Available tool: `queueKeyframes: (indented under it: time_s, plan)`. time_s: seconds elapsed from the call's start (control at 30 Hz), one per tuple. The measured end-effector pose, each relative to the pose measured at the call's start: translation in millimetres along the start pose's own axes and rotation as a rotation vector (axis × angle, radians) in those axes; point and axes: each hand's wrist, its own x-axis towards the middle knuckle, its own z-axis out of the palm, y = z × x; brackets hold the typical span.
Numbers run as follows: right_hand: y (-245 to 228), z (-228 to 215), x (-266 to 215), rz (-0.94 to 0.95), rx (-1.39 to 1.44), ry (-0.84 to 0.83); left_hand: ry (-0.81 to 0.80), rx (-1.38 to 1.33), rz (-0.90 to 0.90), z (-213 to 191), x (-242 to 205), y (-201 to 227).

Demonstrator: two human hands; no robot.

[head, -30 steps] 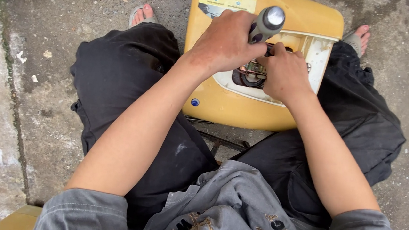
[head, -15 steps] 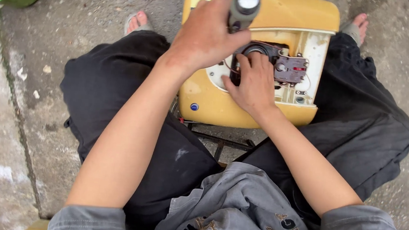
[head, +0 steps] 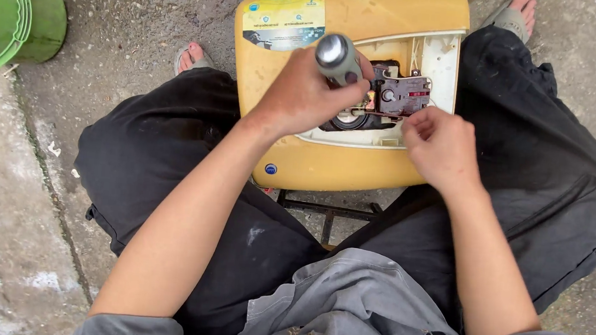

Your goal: Reinstalling a control board and connecting wires inside a yellow appliance housing using a screwdriver.

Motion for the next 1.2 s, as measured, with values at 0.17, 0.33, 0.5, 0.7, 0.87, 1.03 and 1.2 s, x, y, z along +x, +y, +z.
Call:
queueKeyframes:
  time_s: [0.17,0.33,0.5,0.7,0.87,1.03,1.2]
  plan:
    - [5,19,7,-0.335,-0.101,0.215,-0.044,-0.059,0.025,17,2,-9]
    - [-20,12,19,-0.557,-0.222,0.119,-0.095,-0.048,0.017,20,4,-13]
    - [-11,31,39,-0.622,-0.335,0.097,-0.102,-0.052,-0.006,19,7,-17]
    - [-10,32,47,-0.796,-0.234,0.163,-0.119,0.081,-0.121,14,1,0]
    - [-10,39,49,-0.803,-0.245,0.233,-0.072,0.083,-0.143,7,1,1]
    - [-14,33,46,-0.769,-0.303,0.204,-0.04,0.072,-0.103,6,2,-3]
    - [-18,21,41,-0.771,-0.312,0.081,-0.132,0.002,-0.024,14,-1,-4]
